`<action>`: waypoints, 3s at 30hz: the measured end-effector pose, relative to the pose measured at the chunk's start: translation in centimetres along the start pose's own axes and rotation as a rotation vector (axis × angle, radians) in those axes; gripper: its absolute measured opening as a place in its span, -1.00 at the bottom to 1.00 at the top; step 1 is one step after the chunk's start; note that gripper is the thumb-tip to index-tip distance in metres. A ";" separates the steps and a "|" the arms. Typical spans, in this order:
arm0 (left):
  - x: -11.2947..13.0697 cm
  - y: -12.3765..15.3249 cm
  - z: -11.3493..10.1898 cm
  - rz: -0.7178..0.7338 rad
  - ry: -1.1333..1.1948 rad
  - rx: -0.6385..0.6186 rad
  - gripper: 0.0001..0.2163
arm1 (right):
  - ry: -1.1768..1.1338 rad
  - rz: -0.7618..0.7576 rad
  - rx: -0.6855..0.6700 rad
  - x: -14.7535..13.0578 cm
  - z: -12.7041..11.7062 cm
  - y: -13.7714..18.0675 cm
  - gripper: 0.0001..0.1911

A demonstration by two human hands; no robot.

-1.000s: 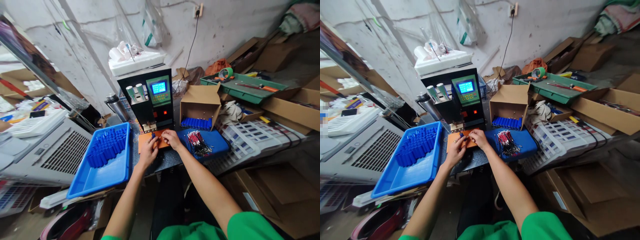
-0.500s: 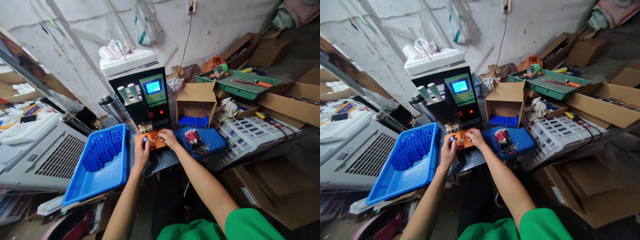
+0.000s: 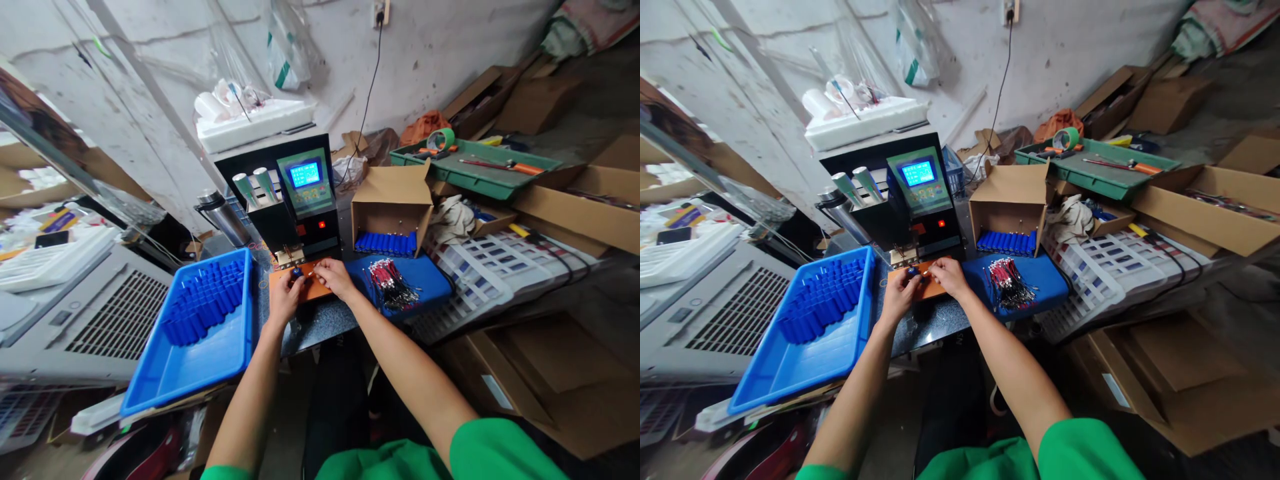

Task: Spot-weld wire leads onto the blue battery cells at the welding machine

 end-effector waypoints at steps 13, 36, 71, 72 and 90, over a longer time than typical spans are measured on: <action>-0.5 0.5 0.4 0.008 0.034 0.030 -0.70 | 0.040 -0.031 0.065 0.2 1.2 -0.5 -0.80; -1.1 0.6 0.6 0.029 0.043 0.066 -0.70 | 0.353 -0.175 -0.004 0.0 2.4 -0.9 -0.87; -1.5 0.6 0.6 0.038 -0.026 0.091 -0.71 | 0.448 -0.187 -0.010 -0.1 2.7 -0.8 -0.89; -1.6 0.6 0.6 0.037 -0.027 0.092 -0.71 | 0.451 -0.188 -0.007 -0.2 2.7 -0.8 -0.89; -1.3 0.5 0.6 0.027 0.005 0.084 -0.71 | 0.485 -0.199 -0.060 -0.1 2.2 -0.1 -0.89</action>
Point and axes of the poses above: each hand's wrist, its own y-axis away from the middle knuckle, its own z-axis out of the palm, x = y × z, the point moved 5 cm from there along -y, towards the middle knuckle, and after that the axes turned 12 degrees about -z, right-handed, at the moved point
